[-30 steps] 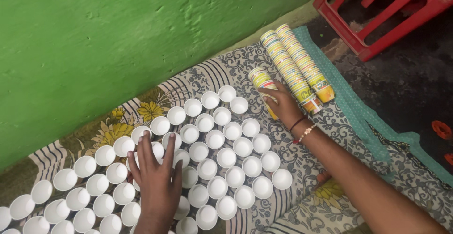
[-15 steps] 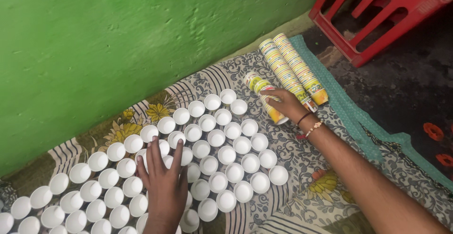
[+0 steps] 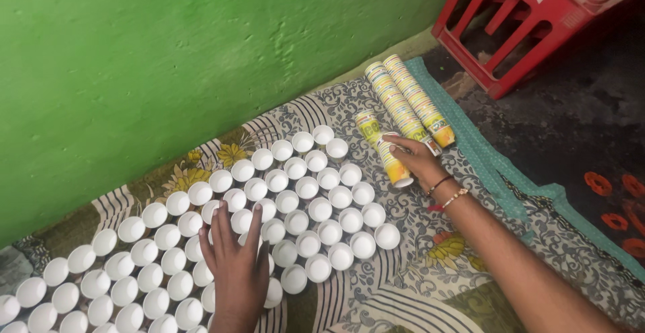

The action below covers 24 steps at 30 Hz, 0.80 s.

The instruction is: The person arranges white paper cups in neat rows on a patterned cloth on the floor. They repeatedly pick up cups from stacks and place them into the grid, adjusting positions to maintain alignment.

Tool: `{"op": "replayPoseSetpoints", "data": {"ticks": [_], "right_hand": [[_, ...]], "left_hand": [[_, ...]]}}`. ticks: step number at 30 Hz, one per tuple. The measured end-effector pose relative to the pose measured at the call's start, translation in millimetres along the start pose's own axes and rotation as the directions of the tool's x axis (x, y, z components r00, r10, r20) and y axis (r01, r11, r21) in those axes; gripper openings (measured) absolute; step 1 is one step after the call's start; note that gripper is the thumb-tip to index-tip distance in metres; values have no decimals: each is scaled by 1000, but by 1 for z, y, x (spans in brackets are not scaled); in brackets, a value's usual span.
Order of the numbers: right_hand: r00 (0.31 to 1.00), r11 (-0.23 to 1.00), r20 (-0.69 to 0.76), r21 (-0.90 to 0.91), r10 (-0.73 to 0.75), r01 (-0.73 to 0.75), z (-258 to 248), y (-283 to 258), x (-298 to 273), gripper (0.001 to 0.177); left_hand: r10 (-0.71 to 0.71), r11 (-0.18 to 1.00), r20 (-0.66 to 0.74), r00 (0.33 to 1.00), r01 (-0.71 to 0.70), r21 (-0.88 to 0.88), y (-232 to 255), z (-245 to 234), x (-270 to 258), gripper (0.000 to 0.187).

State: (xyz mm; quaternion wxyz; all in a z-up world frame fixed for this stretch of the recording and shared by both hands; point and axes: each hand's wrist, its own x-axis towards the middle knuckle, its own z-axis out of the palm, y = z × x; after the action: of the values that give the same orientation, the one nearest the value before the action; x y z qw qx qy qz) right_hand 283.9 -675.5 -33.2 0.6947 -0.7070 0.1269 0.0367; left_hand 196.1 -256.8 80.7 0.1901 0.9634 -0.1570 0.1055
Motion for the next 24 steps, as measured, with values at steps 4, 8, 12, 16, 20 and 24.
{"op": "replayPoseSetpoints", "data": {"ticks": [4, 8, 12, 16, 20, 24], "right_hand": [[988, 975, -39, -174, -146, 138, 5, 8, -14, 38], [922, 845, -50, -422, -385, 330, 22, -8, -49, 37], [891, 802, -83, -478, -447, 358, 52, -34, -92, 37], [902, 857, -82, -358, -424, 371, 84, -53, -128, 37], [897, 841, -87, -398, -433, 367, 114, -57, -153, 39], [929, 916, -48, -196, -367, 351, 146, -64, -184, 37]], "left_hand": [[-4, 1000, 2, 1000, 4, -13, 6, -6, -9, 87], [-21, 998, -3, 1000, 21, -65, 18, -15, -21, 87], [-35, 995, -25, 999, 32, -95, 32, -21, -33, 74], [-21, 981, -64, 998, 8, -194, 49, -25, -43, 73], [-20, 951, -55, 998, 2, -308, 70, -28, -57, 82], [-23, 927, 54, 998, 41, -373, 98, -37, -71, 87]]}}
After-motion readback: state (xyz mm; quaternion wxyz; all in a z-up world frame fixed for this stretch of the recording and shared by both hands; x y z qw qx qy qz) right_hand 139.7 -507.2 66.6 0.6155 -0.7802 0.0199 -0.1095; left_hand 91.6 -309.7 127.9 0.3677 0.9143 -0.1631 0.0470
